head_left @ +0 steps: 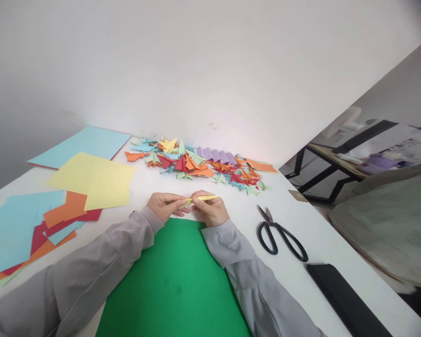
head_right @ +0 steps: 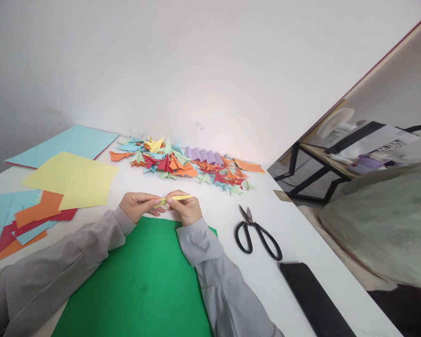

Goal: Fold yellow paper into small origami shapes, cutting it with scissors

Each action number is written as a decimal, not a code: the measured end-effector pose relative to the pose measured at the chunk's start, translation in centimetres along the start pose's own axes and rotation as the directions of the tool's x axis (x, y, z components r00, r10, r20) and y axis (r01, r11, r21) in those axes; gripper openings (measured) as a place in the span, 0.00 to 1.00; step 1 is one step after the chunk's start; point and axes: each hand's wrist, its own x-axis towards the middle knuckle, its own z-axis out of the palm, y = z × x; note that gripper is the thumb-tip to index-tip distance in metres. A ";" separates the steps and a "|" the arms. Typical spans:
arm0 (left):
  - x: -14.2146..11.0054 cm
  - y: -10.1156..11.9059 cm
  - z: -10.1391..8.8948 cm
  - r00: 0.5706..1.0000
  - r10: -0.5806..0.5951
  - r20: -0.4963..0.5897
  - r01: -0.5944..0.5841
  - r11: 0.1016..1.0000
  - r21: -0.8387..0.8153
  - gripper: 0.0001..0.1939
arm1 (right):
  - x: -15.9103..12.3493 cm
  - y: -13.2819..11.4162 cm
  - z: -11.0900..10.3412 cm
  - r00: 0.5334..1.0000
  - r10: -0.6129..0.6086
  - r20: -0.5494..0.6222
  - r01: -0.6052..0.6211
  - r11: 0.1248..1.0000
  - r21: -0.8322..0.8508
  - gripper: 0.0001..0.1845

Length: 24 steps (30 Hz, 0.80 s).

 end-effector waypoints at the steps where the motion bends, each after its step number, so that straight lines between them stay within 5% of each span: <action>1: 0.0 -0.1 0.0 1.000 0.004 0.005 -0.004 1.000 0.011 0.17 | 0.0 0.0 0.0 1.000 -0.002 -0.004 0.002 1.000 0.003 0.07; 24: -0.2 -0.2 -0.3 0.997 0.067 0.046 -0.072 0.991 0.111 0.13 | -0.1 0.1 0.0 0.996 -0.082 0.044 0.082 0.997 -0.008 0.05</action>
